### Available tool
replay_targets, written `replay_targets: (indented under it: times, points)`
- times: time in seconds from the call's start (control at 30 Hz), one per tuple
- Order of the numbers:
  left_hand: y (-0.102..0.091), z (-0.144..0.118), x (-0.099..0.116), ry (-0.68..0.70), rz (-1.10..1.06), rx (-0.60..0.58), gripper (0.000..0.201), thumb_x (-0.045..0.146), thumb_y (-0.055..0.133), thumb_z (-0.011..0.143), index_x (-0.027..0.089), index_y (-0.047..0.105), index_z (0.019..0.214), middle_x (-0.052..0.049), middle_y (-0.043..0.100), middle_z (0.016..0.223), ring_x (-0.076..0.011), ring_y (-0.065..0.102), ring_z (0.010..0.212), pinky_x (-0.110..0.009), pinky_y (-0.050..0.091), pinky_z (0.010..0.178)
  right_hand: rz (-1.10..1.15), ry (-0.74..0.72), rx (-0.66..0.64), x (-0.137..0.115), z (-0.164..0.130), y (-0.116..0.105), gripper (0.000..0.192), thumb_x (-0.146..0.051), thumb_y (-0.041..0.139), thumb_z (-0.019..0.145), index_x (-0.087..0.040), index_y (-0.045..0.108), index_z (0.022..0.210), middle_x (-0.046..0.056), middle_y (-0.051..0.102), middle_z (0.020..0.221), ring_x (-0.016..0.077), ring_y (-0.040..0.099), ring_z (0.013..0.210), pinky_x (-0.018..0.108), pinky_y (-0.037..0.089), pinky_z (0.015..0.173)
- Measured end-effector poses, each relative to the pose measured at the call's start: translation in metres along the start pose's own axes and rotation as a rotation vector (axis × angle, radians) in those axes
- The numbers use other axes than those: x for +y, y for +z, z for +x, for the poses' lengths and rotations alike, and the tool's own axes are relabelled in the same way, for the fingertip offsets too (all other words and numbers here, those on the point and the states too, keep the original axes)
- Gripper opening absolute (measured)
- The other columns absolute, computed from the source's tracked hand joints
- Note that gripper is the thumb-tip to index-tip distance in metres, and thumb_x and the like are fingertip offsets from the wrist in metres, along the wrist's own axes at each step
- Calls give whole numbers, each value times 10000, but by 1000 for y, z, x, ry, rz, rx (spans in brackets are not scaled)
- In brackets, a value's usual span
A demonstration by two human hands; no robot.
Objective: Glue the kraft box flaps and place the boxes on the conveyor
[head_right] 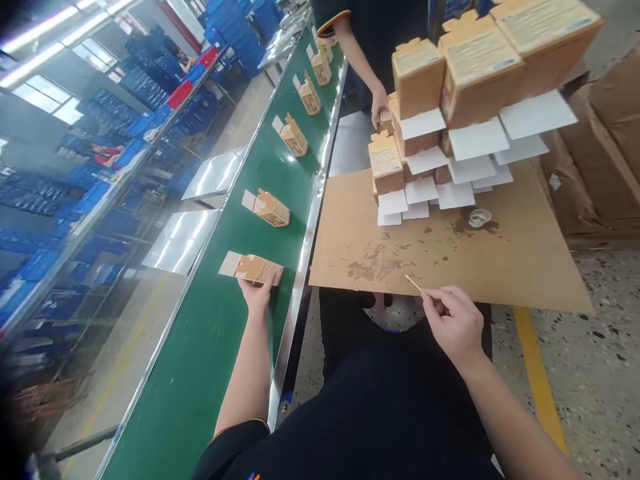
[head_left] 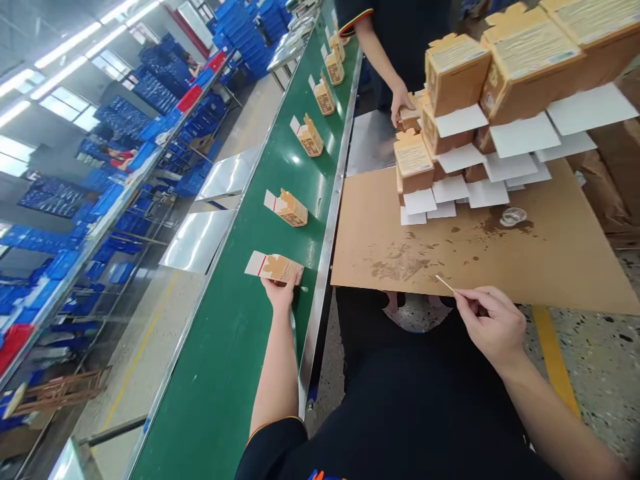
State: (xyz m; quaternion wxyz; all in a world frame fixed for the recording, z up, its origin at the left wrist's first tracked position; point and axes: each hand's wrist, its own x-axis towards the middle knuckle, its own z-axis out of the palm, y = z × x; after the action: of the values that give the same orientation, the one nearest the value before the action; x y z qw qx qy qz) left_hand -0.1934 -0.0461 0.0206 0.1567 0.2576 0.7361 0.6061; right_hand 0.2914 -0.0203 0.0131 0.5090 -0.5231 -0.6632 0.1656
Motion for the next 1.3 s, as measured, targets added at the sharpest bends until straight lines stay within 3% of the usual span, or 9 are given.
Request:
replay_targets:
  times: [0.3,0.4,0.5,0.57,0.8,0.9,1.0,1.13,1.3]
  points:
    - [23,28,-10,33,9,-95,1028,443,1103,593,257,474,1386,-154,653,1447,-316,680,1438,-552,481,1308,16,-9,-42,-3,10,7,194,-301,747,1068,-254,833,900,27,686,754,152,597,574,337,526,583]
    - [18,13,-3,155,121,78,1029,415,1059,671,281,419,1466,-150,568,1523,-340,554,1564,-611,367,1375,-26,2,-7,0,11,-12,200,-317,744,1079,-255,841,915,33,698,778,152,602,584,340,531,581]
    - [15,-13,2,338,136,327,714,433,893,861,308,453,1409,-117,535,1469,-336,561,1513,-631,402,1345,-93,10,96,7,5,-39,198,-348,777,1070,-253,845,909,38,710,783,153,615,590,338,536,566]
    - [33,-26,12,424,29,251,492,446,797,938,298,510,1310,-79,576,1315,-306,652,1342,-593,505,1254,-142,20,174,12,0,-53,206,-374,795,1061,-253,845,901,38,707,764,154,610,573,341,538,551]
    - [228,-19,100,569,-137,-627,701,424,961,851,289,675,1477,-158,599,1522,-337,672,1356,-523,539,1207,-125,68,199,5,-4,-49,221,-365,772,1066,-237,841,900,43,713,772,152,618,573,324,543,532]
    - [309,-5,125,696,-84,-832,872,339,1046,744,293,681,1535,-179,538,1658,-430,515,1586,-644,382,1349,-122,76,194,-5,0,-42,220,-349,743,1077,-245,841,909,41,711,782,153,617,581,325,541,547]
    - [348,2,130,698,7,-930,894,271,1079,676,272,724,1497,-196,501,1703,-489,440,1655,-726,275,1390,-135,70,176,-9,2,-42,218,-334,714,1087,-252,836,926,30,693,769,156,620,591,321,539,569]
    - [327,0,123,698,22,-927,729,301,1021,785,275,756,1464,-192,421,1775,-481,461,1656,-700,313,1400,-205,53,188,1,12,-51,238,-316,680,1099,-244,812,914,28,679,774,159,628,623,317,536,625]
    - [233,-24,96,547,-118,-777,763,432,997,827,315,686,1514,-141,313,1855,-421,315,1760,-552,449,1361,-368,11,50,40,69,-63,250,-306,625,1109,-236,807,953,60,690,869,193,639,735,338,525,708]
